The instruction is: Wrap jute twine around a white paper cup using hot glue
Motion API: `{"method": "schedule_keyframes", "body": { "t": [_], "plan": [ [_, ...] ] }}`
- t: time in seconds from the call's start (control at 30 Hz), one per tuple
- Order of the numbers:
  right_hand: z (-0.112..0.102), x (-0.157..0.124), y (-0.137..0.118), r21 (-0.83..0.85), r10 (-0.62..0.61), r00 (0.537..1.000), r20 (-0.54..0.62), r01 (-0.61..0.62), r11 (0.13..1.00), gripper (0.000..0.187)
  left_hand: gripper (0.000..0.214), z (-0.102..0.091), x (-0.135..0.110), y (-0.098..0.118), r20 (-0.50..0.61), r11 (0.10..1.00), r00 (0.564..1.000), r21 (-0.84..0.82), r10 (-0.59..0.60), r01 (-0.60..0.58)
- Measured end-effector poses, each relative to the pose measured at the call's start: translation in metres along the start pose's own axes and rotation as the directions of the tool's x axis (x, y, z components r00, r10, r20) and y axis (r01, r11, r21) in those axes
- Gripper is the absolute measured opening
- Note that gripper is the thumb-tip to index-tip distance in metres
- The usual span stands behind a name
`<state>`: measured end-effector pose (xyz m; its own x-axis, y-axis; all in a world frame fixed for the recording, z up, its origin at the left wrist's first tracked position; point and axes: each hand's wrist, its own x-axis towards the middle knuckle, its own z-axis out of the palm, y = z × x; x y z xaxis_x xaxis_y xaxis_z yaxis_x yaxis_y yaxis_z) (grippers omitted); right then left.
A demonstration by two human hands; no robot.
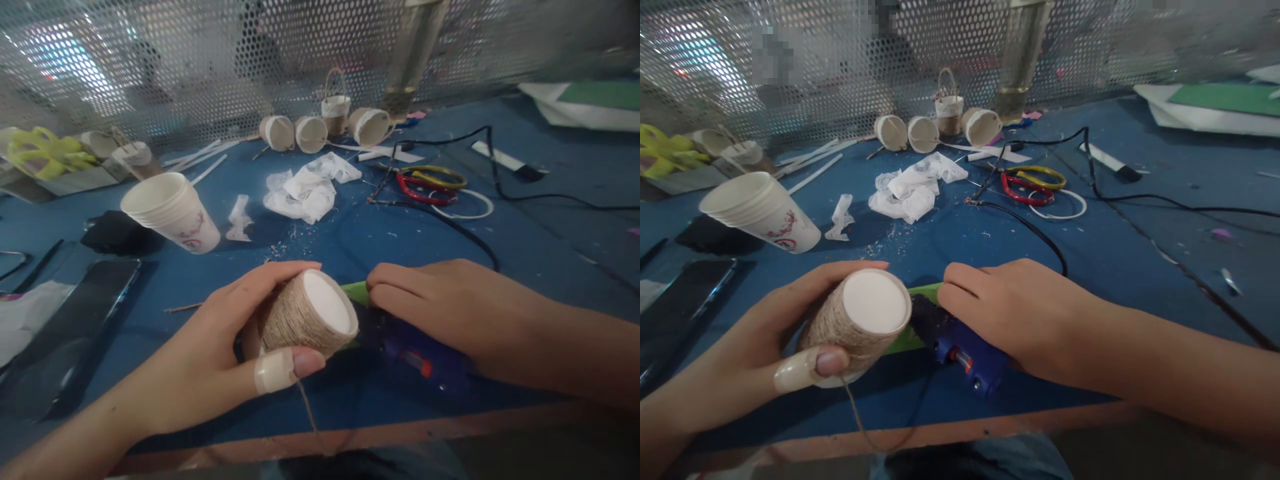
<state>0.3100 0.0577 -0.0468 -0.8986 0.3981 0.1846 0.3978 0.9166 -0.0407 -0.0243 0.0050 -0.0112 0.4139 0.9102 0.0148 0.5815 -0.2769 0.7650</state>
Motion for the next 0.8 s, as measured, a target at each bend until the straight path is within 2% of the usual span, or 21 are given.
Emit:
{"method": "schedule_keyframes", "body": {
  "t": [0.2,0.37,0.63,0.8],
  "plan": [
    [-0.0009,0.0005,-0.0006,-0.007,-0.001,1.000,0.001,0.001,1.000,0.049,0.060,0.0002,0.0014,0.0007,-0.008,1.000,1.000,-0.028,-0.005,0.004],
    [-0.0014,0.0011,0.0014,0.001,-0.022,1.000,-0.009,0.022,1.000,0.043,0.062,0.0021,0.0009,-0.0012,-0.018,0.999,1.000,-0.037,-0.007,0.007],
    [-0.0004,-0.0021,-0.0013,0.003,0.010,1.000,0.009,-0.010,1.000,0.047,0.066,0.0023,-0.0010,-0.0054,-0.004,1.000,1.000,0.005,0.031,-0.031],
    [0.0030,-0.0012,-0.0003,-0.006,-0.016,0.999,-0.033,0.016,1.000,0.043,0.067,0.0020,-0.0013,-0.0083,0.001,0.999,0.999,0.008,0.052,-0.052]
  ]
}}
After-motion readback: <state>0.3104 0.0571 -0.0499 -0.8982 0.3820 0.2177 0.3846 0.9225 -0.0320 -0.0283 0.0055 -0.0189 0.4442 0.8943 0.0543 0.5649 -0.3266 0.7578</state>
